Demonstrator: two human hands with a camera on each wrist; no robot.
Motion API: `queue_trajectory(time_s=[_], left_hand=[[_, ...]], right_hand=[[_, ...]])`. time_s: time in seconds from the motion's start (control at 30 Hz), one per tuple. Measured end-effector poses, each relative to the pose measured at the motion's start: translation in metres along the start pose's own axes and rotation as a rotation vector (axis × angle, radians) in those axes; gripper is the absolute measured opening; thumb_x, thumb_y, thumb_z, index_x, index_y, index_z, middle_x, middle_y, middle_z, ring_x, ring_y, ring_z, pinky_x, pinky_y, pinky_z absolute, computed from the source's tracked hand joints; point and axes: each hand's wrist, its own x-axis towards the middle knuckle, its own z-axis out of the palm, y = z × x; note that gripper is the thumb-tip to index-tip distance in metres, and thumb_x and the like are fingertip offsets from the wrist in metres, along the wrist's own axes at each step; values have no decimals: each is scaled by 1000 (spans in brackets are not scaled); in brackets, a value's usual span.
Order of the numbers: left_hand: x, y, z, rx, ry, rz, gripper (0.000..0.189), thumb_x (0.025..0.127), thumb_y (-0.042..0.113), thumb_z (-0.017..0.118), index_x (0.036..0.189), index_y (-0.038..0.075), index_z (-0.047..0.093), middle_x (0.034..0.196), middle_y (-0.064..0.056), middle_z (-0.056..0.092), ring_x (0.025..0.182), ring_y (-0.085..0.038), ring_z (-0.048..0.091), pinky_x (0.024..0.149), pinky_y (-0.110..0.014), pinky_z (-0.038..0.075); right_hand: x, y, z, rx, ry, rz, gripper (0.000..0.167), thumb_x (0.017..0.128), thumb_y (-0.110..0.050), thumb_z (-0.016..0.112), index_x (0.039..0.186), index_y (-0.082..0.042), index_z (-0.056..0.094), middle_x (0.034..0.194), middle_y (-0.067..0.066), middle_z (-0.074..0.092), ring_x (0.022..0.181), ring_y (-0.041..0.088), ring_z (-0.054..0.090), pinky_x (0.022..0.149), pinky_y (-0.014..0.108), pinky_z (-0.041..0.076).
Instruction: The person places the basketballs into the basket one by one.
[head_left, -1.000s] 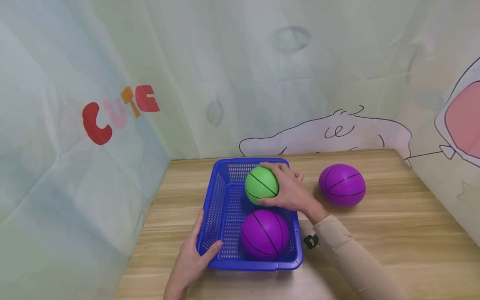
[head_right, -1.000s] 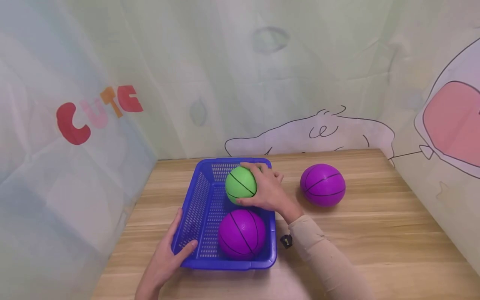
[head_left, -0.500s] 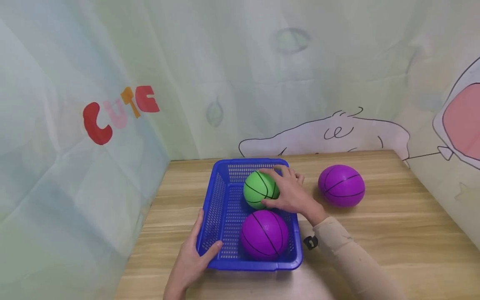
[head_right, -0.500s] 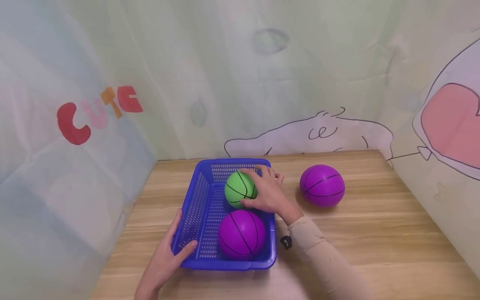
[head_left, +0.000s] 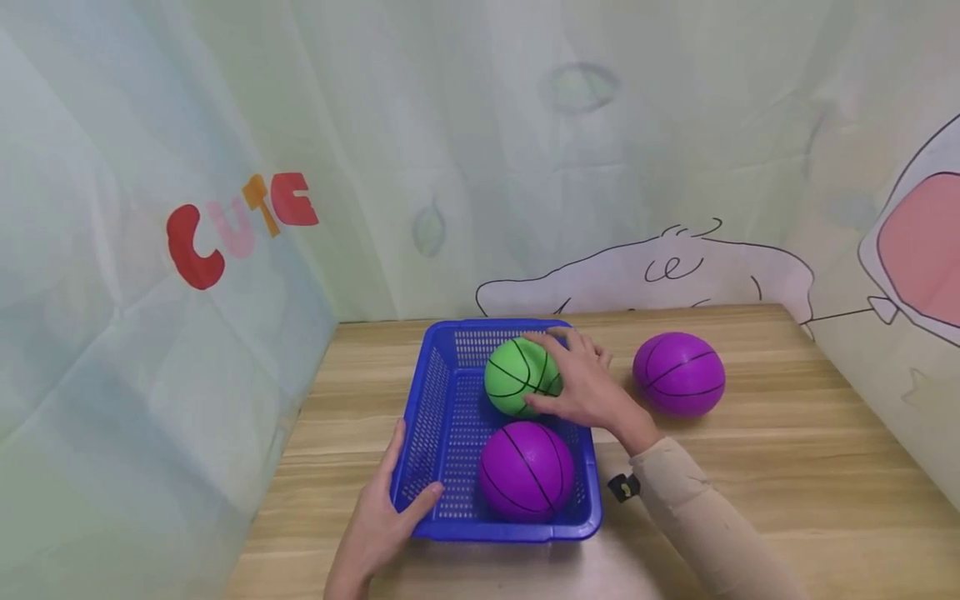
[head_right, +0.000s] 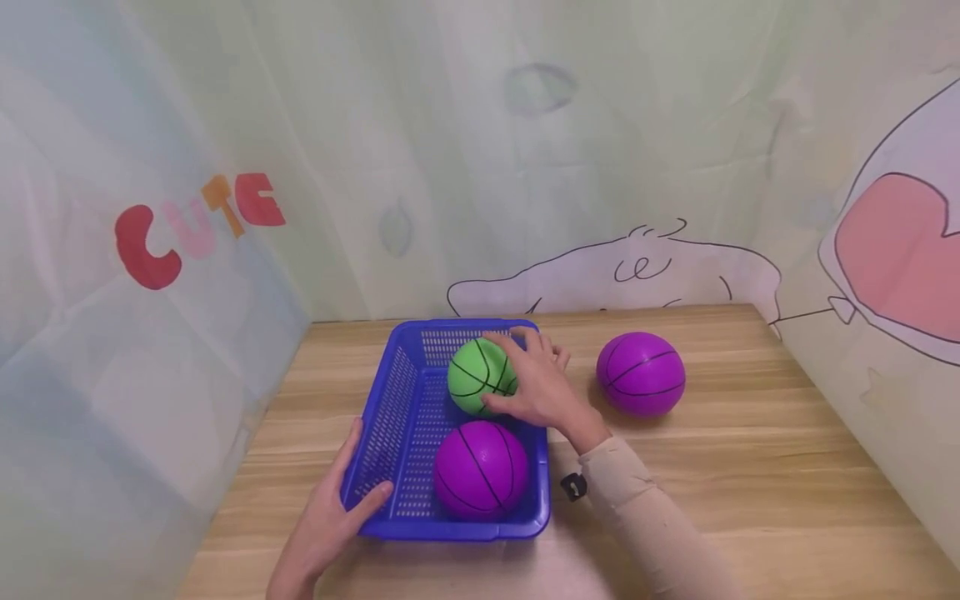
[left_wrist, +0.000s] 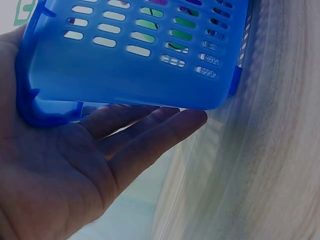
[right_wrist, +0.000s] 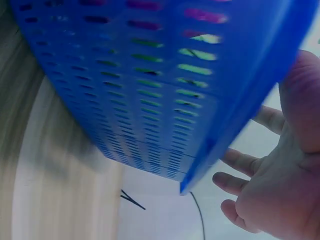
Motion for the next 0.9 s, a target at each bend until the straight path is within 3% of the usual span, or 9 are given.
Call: queue_trajectory(time_s=[0.23,0.5,0.67,0.9], left_hand=[[0,1,0,20,-2,-8,104,102,42,80,181,20,17,184,-13,23,164,-45,33,133,-68,27],[2,0,0,17,3,12,104,101,41,81,181,19,18,184,-15,23,163,-47,34,132,-68,28],[2,0,-1,11,-2,6,105,101,43,80,181,21,16,184,-15,22,164,-47,33,132,-68,28],[2,0,0,9,-2,10,105,101,43,80,181,18,17,184,-15,21,165,-47,32,133,-68,27]], right_hand=[[-10,-11,-21,34,44,6,100,86,-41,95,170,-29,43,171,24,37,156,48,38,117,78,25],[-35,-28,-62,124,197,-23,106,86,-32,97,173,-37,38,176,17,29,160,46,31,118,86,21],[-54,-40,-85,146,305,-68,108,84,-29,98,173,-37,38,177,9,30,162,37,32,116,83,28],[-77,-55,-112,175,454,-182,112,76,-16,101,172,-25,43,176,6,34,163,36,33,122,74,37]])
